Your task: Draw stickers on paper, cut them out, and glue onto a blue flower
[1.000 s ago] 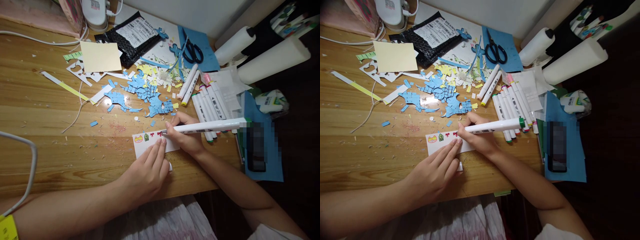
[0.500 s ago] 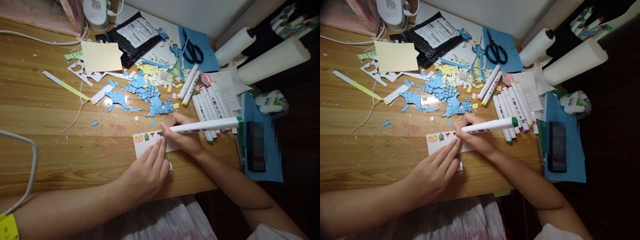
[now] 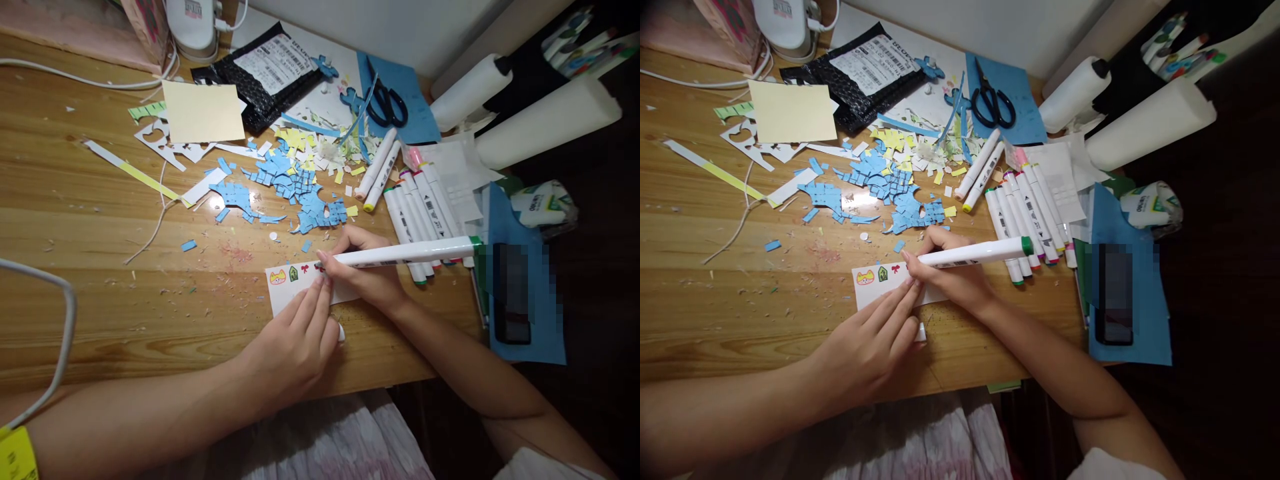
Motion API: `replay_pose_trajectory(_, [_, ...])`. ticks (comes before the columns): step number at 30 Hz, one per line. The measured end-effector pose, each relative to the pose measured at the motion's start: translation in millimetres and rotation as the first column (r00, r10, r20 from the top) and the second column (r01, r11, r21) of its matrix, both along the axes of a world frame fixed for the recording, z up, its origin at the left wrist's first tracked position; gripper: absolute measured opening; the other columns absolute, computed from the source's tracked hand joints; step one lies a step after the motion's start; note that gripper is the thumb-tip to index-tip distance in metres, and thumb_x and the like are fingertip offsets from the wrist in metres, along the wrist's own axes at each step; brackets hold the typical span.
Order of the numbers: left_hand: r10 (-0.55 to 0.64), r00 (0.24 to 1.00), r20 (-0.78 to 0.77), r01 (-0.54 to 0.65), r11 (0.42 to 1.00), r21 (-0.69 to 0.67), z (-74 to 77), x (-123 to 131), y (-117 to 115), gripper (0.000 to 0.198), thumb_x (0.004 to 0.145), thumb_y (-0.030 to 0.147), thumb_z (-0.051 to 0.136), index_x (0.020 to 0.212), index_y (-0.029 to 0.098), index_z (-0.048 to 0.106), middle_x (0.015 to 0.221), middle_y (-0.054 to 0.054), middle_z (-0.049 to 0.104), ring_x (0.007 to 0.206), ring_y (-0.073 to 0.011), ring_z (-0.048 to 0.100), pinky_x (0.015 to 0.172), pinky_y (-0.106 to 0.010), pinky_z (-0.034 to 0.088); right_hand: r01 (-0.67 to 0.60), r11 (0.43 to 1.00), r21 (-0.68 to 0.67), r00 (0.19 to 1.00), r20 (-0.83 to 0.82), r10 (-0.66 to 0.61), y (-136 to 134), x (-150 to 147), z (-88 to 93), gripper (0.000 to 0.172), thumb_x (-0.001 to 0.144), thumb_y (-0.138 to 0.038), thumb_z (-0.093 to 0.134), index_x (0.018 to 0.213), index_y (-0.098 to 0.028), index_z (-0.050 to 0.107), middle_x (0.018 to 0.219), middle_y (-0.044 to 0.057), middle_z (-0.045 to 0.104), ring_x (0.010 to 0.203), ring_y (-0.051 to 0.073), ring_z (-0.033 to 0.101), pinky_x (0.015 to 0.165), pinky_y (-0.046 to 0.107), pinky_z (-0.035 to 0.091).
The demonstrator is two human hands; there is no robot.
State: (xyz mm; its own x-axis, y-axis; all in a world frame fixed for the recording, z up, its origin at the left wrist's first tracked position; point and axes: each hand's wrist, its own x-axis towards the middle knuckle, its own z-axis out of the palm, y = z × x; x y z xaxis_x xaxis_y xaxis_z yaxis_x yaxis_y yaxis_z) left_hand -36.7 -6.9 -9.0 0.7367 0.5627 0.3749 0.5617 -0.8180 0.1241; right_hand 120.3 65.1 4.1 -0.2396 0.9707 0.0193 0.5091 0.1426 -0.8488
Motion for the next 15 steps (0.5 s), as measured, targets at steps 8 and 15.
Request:
replay_pose_trajectory(8, [0.003, 1.000, 0.002, -0.003, 1.000, 0.001, 0.2, 0.7, 0.9, 0.021, 0.085, 0.021, 0.042, 0.086, 0.004, 0.054, 0.119, -0.029, 0.053, 0.116, -0.0337, 0.049, 0.093, -0.039, 0.046, -0.022, 0.999, -0.030, 1.000, -0.016, 0.021, -0.2, 0.7, -0.7, 0.030, 0.075, -0.033, 0.065, 0.056, -0.018, 0.047, 0.052, -0.004, 0.051, 0.048, 0.008, 0.043, 0.043, 0.021, 0.030])
replay_pose_trajectory(15, [0.005, 1.000, -0.003, -0.005, 1.000, 0.007, 0.2, 0.1, 0.5, 0.022, 0.086, 0.023, 0.042, 0.087, 0.004, 0.054, 0.120, -0.029, 0.053, 0.117, -0.0333, 0.049, 0.093, -0.039, 0.045, -0.032, 0.999, -0.036, 0.999, -0.005, 0.032, -0.8, 1.1, -0.9, 0.029, 0.076, -0.031, 0.064, 0.056, -0.017, 0.047, 0.053, -0.004, 0.050, 0.049, 0.008, 0.043, 0.044, 0.020, 0.031])
